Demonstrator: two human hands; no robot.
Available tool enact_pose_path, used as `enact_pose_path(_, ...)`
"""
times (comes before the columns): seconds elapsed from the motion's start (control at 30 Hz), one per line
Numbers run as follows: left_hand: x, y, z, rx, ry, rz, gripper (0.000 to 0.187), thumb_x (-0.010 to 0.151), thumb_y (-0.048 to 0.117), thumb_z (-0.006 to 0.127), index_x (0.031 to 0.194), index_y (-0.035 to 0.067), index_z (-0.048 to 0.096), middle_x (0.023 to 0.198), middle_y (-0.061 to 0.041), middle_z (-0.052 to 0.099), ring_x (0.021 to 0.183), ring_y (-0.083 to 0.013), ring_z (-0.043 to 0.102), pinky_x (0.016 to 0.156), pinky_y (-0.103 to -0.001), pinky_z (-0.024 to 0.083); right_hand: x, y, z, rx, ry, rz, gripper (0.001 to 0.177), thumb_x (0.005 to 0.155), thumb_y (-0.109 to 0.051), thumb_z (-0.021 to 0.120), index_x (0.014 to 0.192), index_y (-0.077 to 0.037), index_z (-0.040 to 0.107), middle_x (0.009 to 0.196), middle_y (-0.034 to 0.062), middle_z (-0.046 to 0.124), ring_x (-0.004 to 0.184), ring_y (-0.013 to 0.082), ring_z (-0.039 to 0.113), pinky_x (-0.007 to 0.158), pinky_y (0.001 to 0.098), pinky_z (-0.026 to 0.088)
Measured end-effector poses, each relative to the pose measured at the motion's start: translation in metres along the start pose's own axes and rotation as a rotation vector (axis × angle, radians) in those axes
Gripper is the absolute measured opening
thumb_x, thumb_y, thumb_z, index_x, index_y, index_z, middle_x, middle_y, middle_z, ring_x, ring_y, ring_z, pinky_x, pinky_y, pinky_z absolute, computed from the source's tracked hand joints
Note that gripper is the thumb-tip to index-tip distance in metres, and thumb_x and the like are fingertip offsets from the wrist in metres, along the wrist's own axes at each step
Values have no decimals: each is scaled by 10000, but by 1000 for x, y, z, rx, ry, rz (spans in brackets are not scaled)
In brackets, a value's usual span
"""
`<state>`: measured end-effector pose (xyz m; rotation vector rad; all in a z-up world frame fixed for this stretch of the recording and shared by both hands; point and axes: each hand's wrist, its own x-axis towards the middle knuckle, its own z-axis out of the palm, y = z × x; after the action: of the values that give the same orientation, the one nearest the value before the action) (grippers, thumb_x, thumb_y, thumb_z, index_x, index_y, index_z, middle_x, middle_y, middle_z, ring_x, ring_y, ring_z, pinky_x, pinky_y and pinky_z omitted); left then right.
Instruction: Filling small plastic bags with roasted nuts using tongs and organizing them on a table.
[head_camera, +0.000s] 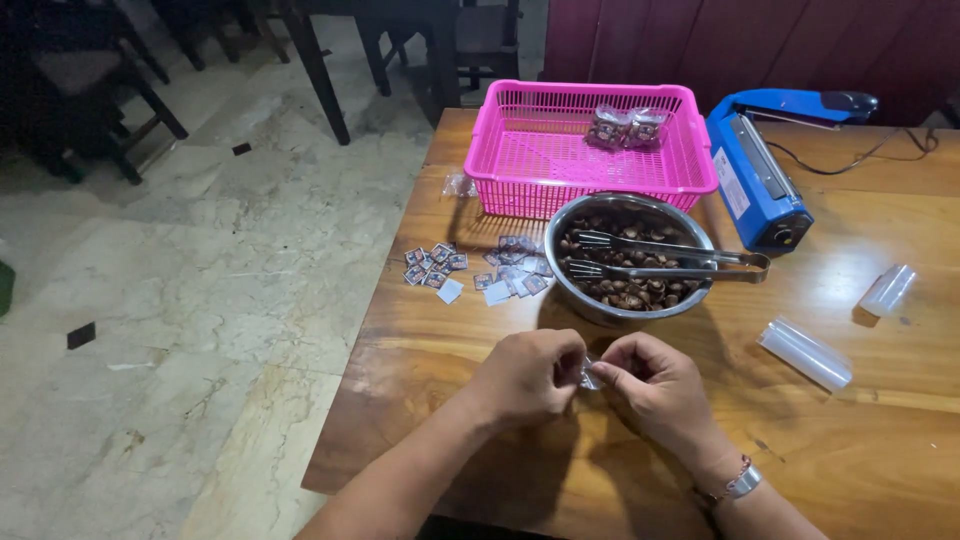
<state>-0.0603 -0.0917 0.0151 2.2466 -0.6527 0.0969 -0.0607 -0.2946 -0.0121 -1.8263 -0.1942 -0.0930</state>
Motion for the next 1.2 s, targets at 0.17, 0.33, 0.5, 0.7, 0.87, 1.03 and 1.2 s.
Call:
enact_pose_path(0.17, 3, -6, 28, 15, 99, -32, 84, 748, 189, 646, 817, 167, 604, 755, -30, 664, 698, -251, 636, 604, -390, 482, -8, -19, 3, -164, 49, -313, 95, 777, -51, 818, 776, -97, 735, 714, -2, 698, 641, 91, 591, 580, 230, 473)
enact_pose_path(0.33, 1, -2, 29, -167, 317, 55, 137, 743, 87, 633, 711, 131, 507, 653, -26, 586, 594, -182, 520, 553, -338, 406, -10, -20, 3, -163, 56, -384, 127, 767, 3, 757, 822, -101, 710, 769, 5, 707, 693, 110, 622, 625, 233, 486)
enact_pose_path(0.5, -3, 13, 29, -272, 515, 225, 87, 811, 18, 622, 782, 77, 564, 726, -63, 613, 646, -217, 579, 602, -332, 468, -10, -6, 9, -248, 35, -169, 169, 668, -14, 674, 798, -119, 700, 707, -12, 666, 641, 111, 575, 605, 255, 474)
enact_pose_path(0.7, 1, 7, 27, -538, 464, 188, 21, 892, 57, 674, 873, 61, 666, 835, -56, 665, 770, -166, 630, 704, -284, 524, -4, -1, 9, -190, -27, -131, 119, 735, -11, 708, 806, -104, 684, 717, -13, 613, 665, 108, 540, 616, 253, 459)
enact_pose_path(0.87, 2, -19, 44, -862, 334, 27, 53, 978, 72, 645, 936, 63, 676, 859, -33, 691, 806, -116, 644, 766, -249, 550, -2, -6, 13, -234, -25, -222, 81, 764, -51, 681, 806, -118, 697, 755, -3, 671, 701, 132, 593, 667, 272, 493)
enact_pose_path(1.03, 4, -40, 37, -1082, 140, -30, 49, 991, 105, 649, 980, 59, 658, 914, -44, 681, 809, -106, 608, 753, -230, 505, 4, 4, 10, -67, -46, -277, 200, 685, 44, 639, 770, -97, 753, 854, 4, 764, 808, 131, 702, 789, 257, 570)
enact_pose_path(1.2, 2, -45, 23, -998, -159, -39, 154, 950, 213, 685, 847, 101, 661, 808, 49, 616, 778, -50, 521, 726, -193, 406, 3, 29, 1, 761, -358, -72, 143, 803, 83, 749, 788, -16, 647, 891, 146, 653, 824, 216, 593, 795, 317, 485)
